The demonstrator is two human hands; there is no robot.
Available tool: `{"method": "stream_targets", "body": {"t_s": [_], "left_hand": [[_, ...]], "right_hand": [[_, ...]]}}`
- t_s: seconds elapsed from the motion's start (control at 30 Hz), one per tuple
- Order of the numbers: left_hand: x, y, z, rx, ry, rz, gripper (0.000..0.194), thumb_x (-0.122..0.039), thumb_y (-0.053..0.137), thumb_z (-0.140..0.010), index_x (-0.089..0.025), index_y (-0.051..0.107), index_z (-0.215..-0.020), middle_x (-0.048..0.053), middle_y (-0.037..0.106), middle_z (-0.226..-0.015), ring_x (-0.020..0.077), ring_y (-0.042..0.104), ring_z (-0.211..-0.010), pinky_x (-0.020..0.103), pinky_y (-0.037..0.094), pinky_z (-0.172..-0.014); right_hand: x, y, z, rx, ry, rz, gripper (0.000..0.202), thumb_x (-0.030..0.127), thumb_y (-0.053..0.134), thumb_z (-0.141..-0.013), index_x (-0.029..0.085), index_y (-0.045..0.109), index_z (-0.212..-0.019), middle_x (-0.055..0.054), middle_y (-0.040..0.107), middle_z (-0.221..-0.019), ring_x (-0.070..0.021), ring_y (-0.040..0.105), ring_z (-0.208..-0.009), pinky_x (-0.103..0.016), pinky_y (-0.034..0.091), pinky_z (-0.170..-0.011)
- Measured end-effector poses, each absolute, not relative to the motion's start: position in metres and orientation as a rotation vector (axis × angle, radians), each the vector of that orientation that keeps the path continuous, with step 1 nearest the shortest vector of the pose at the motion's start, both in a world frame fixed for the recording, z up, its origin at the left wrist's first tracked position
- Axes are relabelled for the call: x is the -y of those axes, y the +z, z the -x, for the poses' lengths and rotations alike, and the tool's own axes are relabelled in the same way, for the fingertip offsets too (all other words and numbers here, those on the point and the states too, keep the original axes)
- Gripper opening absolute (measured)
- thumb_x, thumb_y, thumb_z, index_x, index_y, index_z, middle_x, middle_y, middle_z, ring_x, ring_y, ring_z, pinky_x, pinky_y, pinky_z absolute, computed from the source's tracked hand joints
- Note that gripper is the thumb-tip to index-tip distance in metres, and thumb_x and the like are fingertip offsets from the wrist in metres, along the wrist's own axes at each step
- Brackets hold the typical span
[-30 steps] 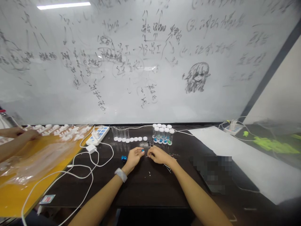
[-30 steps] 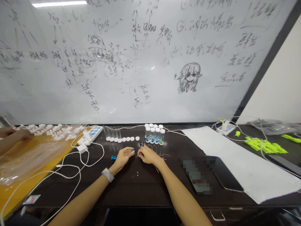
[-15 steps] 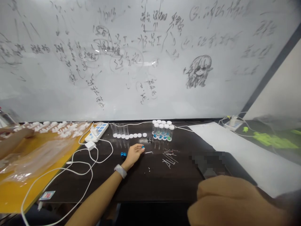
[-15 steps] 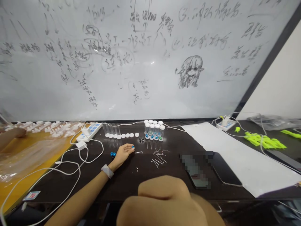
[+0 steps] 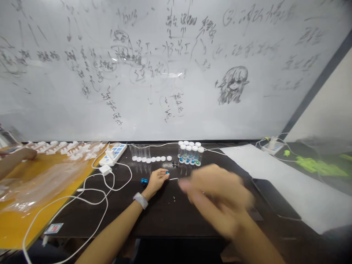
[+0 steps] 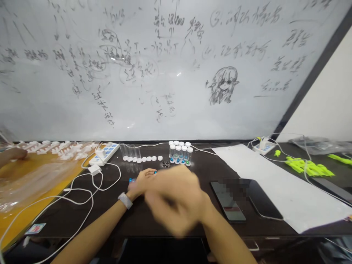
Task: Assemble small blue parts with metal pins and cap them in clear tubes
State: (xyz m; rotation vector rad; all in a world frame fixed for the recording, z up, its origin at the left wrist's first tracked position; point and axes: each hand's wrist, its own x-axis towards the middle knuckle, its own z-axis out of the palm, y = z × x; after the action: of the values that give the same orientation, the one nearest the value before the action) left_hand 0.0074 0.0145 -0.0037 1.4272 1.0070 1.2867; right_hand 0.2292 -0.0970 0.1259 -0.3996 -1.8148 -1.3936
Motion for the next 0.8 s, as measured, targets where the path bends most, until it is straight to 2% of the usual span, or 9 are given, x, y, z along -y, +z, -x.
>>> {"method": "stream_targets", "body": {"t_s": [0.03,0.1,0.17,0.23,0.33,0.43,0.5,0.63,0.8], "left_hand": [[-0.014,-0.003,-0.008,-1.001,1.289,-1.439,0.031,-0.032,0.082,-0.067,-0.012,0.070,-0.089,0.010,0.074,-0.084,0.0200,0.069,-0.075,0.031,0.055,-0.072],[-0.013,-0.003,-0.008,-1.002,1.291,-1.452,0.031,-0.033,0.081,-0.069,-0.013,0.070,-0.091,0.009,0.074,-0.084,0.0199,0.069,-0.074,0.031,0.055,-0.072],[-0.013,-0.002,-0.008,-1.022,1.290,-1.440,0.032,-0.033,0.081,-0.068,-0.014,0.070,-0.091,0.008,0.074,-0.081,0.0196,0.069,-0.073,0.031,0.055,-0.072],[-0.013,-0.003,-0.008,-1.030,1.293,-1.425,0.032,-0.033,0.082,-0.067,-0.013,0.071,-0.091,0.008,0.074,-0.082,0.0193,0.070,-0.073,0.031,0.055,-0.072],[-0.013,-0.002,-0.008,-1.030,1.286,-1.413,0.032,-0.032,0.082,-0.067,-0.014,0.071,-0.090,0.008,0.074,-0.083,0.0189,0.070,-0.073,0.031,0.056,-0.072],[-0.014,-0.002,-0.009,-1.043,1.284,-1.418,0.031,-0.031,0.082,-0.067,-0.014,0.071,-0.090,0.007,0.073,-0.081,0.0189,0.070,-0.074,0.030,0.056,-0.072],[-0.014,-0.003,-0.009,-1.045,1.283,-1.420,0.030,-0.031,0.081,-0.068,-0.014,0.070,-0.090,0.007,0.073,-0.079,0.0187,0.070,-0.073,0.030,0.056,-0.072],[-0.015,-0.004,-0.008,-1.019,1.274,-1.417,0.029,-0.031,0.080,-0.070,-0.014,0.070,-0.091,0.006,0.072,-0.077,0.0179,0.069,-0.071,0.029,0.056,-0.070],[-0.016,-0.004,-0.007,-1.018,1.271,-1.421,0.028,-0.031,0.080,-0.070,-0.014,0.070,-0.091,0.006,0.072,-0.077,0.0179,0.069,-0.072,0.029,0.056,-0.070]], "right_hand": [[0.079,0.131,-0.225,1.950,-1.224,0.478,0.027,0.027,0.055,-0.094,0.017,0.075,-0.081,0.003,0.067,-0.059,-0.0092,0.059,-0.051,-0.018,0.050,-0.044],[0.041,0.135,-0.224,2.309,-0.534,0.742,0.018,0.021,0.058,-0.092,0.017,0.076,-0.092,0.001,0.072,-0.070,-0.0089,0.063,-0.059,-0.017,0.051,-0.054],[0.005,0.126,-0.232,2.506,0.262,1.052,0.013,0.017,0.065,-0.085,0.017,0.076,-0.091,-0.002,0.073,-0.074,-0.0110,0.065,-0.063,-0.018,0.049,-0.058],[-0.022,0.108,-0.245,2.528,0.729,1.388,0.008,0.013,0.072,-0.074,0.015,0.076,-0.081,-0.004,0.074,-0.074,-0.0140,0.066,-0.065,-0.020,0.047,-0.058],[-0.043,0.082,-0.267,2.438,0.867,1.858,0.010,0.016,0.079,-0.064,0.016,0.077,-0.074,-0.004,0.073,-0.073,-0.0176,0.066,-0.066,-0.022,0.045,-0.055],[-0.048,0.071,-0.284,2.353,0.811,1.959,0.018,0.022,0.082,-0.063,0.017,0.078,-0.080,-0.006,0.074,-0.081,-0.0190,0.067,-0.073,-0.023,0.045,-0.059],[-0.049,0.068,-0.291,2.320,0.776,1.993,0.021,0.021,0.082,-0.063,0.018,0.078,-0.083,-0.006,0.075,-0.084,-0.0190,0.067,-0.075,-0.023,0.046,-0.060],[-0.050,0.060,-0.296,2.341,0.817,2.033,0.012,0.016,0.078,-0.068,0.017,0.077,-0.080,-0.005,0.074,-0.080,-0.0171,0.067,-0.071,-0.021,0.043,-0.057],[-0.048,0.051,-0.292,2.349,0.759,2.033,0.005,0.018,0.073,-0.076,0.014,0.075,-0.076,-0.006,0.072,-0.077,-0.0154,0.064,-0.068,-0.020,0.041,-0.056]]}}
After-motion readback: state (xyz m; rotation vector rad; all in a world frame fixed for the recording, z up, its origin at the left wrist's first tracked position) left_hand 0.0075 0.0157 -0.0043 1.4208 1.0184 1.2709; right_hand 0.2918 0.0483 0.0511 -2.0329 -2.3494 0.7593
